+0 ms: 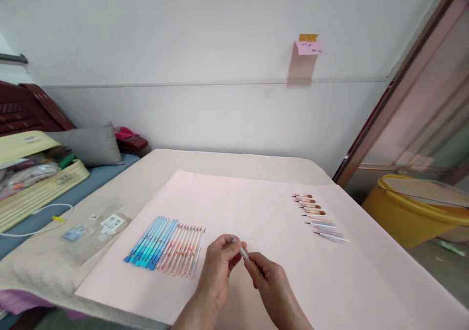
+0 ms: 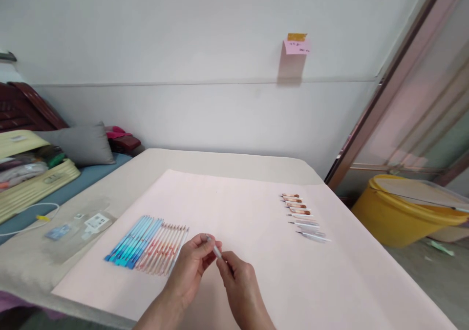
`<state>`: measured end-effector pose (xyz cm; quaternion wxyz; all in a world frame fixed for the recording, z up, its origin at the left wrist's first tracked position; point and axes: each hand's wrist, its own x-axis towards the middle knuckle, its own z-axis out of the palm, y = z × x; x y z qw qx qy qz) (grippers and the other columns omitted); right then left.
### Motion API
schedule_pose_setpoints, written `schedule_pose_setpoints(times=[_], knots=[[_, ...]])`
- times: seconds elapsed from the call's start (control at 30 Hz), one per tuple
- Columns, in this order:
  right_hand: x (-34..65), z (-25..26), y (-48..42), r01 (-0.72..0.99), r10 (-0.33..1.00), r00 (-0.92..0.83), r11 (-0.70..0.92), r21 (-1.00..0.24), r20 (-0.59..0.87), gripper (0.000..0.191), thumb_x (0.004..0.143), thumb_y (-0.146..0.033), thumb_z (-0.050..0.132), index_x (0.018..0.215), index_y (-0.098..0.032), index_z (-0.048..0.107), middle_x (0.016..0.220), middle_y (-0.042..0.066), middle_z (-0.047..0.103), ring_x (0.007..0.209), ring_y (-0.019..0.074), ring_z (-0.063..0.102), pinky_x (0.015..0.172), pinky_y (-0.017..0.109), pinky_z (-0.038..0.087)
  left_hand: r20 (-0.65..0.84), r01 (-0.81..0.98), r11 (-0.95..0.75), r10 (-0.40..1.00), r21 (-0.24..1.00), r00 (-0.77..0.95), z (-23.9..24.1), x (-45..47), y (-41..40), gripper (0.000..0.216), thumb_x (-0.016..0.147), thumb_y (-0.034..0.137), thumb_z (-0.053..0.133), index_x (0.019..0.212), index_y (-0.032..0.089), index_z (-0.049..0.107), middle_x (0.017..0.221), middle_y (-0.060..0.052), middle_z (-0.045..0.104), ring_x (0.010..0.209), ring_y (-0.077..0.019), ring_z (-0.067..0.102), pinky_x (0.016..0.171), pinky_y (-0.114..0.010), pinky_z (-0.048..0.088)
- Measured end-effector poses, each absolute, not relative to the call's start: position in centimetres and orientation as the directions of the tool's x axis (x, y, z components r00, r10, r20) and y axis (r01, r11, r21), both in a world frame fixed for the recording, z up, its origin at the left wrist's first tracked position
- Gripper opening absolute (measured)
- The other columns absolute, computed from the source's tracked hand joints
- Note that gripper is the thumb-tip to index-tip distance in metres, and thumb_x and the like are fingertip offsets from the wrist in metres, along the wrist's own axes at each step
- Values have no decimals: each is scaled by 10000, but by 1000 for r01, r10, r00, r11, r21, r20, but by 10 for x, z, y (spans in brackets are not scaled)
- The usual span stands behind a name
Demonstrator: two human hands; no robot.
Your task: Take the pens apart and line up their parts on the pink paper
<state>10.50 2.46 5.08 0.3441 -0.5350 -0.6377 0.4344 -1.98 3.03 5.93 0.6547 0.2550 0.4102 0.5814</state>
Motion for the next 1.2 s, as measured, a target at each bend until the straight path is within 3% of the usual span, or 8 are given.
schedule_pose_setpoints(times=[0.13,0.3,0.57,0.77,0.97,1.13,1.2], knots=[[104,52,24,386,980,-195,43,-922,-36,272,821,-412,448,724,-195,582,498,-53,409,494,106,373,479,216,284,-258,-535,197,965,822,-40,57,-20,31,156,682,278,656,666,154,563,748,-40,621,695,-123,553,763,-297,433],[108,53,26,352,981,-185,18,-936,-51,287,820,-423,444,720,-197,590,480,-56,401,487,110,375,482,218,289,-258,-651,248,963,718,83,64,-20,32,240,704,260,633,917,153,606,985,-110,630,936,-199,566,866,-347,411],[107,51,24,357,981,-190,29,-934,-42,265,809,-411,462,737,-200,605,486,-51,416,481,106,370,473,221,284,-247,-497,188,968,847,-55,57,-21,32,176,649,289,684,661,158,566,686,-16,600,665,-114,545,728,-277,427],[112,51,28,335,979,-188,-10,-942,-77,278,810,-415,461,901,-205,618,467,-59,420,471,109,361,470,225,280,-250,-617,246,965,748,81,70,-20,31,272,684,290,652,914,148,620,978,-120,629,927,-211,570,871,-357,402],[109,52,26,347,983,-178,15,-938,-50,253,802,-401,476,742,-196,613,484,-52,418,482,105,370,472,221,283,-223,-509,177,974,842,-31,62,-21,33,170,662,280,669,639,150,563,677,-24,593,660,-120,537,765,-308,429],[112,56,24,365,987,-155,22,-931,-38,267,801,-421,472,734,-203,611,488,-45,446,477,107,390,468,219,296,-255,-601,245,964,761,71,68,-20,32,263,668,279,665,900,167,612,951,-94,634,885,-189,573,837,-347,413],[113,58,24,358,987,-158,19,-933,-41,253,797,-417,476,792,-208,618,490,-46,458,477,112,398,469,220,300,-236,-602,244,967,760,93,70,-20,31,251,662,268,668,882,160,618,945,-103,642,894,-198,577,862,-356,403]])
